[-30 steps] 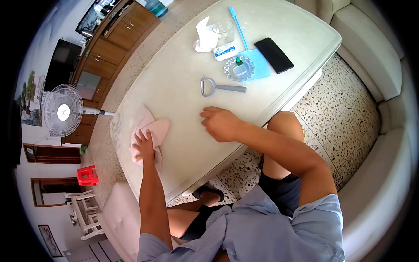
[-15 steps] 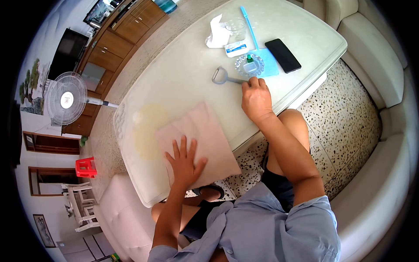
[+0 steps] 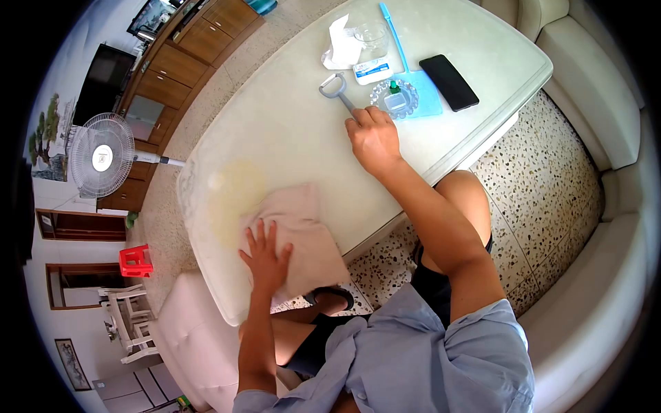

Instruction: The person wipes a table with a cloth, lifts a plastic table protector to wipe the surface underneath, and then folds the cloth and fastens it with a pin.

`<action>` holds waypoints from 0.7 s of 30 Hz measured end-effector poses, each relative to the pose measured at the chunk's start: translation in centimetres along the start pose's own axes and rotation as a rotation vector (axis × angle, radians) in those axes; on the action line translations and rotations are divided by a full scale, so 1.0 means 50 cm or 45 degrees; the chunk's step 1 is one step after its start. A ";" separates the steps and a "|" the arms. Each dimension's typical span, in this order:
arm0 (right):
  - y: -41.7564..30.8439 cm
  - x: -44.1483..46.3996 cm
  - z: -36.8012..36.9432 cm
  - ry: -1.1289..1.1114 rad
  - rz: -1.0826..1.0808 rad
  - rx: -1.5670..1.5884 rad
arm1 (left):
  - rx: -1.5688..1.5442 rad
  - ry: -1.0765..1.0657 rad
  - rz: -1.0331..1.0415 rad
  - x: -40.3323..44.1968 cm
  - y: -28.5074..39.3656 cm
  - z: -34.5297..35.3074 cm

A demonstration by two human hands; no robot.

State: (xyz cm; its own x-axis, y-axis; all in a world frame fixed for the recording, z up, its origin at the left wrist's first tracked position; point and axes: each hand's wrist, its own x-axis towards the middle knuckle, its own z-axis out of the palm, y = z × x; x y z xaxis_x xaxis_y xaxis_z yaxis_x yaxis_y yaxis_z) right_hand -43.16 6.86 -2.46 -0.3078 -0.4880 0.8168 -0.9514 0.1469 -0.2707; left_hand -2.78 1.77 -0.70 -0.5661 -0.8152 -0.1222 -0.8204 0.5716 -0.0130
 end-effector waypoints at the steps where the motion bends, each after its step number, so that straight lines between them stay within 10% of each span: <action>1: -0.001 -0.002 -0.017 0.006 0.046 0.087 | -0.002 0.009 -0.101 0.036 -0.021 0.004; 8: 0.073 0.032 -0.160 0.333 0.509 0.368 | -0.113 0.034 -0.601 0.265 0.001 -0.030; 12: 0.109 0.030 -0.141 0.427 0.870 0.558 | -0.099 0.034 -0.329 0.307 0.143 -0.032; 21: 0.047 0.009 -0.130 0.296 0.504 0.685 | -0.084 0.236 0.546 0.049 0.342 -0.014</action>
State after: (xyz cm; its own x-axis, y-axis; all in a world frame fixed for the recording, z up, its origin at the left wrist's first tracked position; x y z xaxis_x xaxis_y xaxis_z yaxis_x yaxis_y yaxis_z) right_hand -45.61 12.58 0.61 -0.6811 -0.2804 0.6764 -0.6480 -0.1993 -0.7351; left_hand -18.25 9.46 -0.55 -0.8550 -0.5128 0.0770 -0.5091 0.8583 0.0641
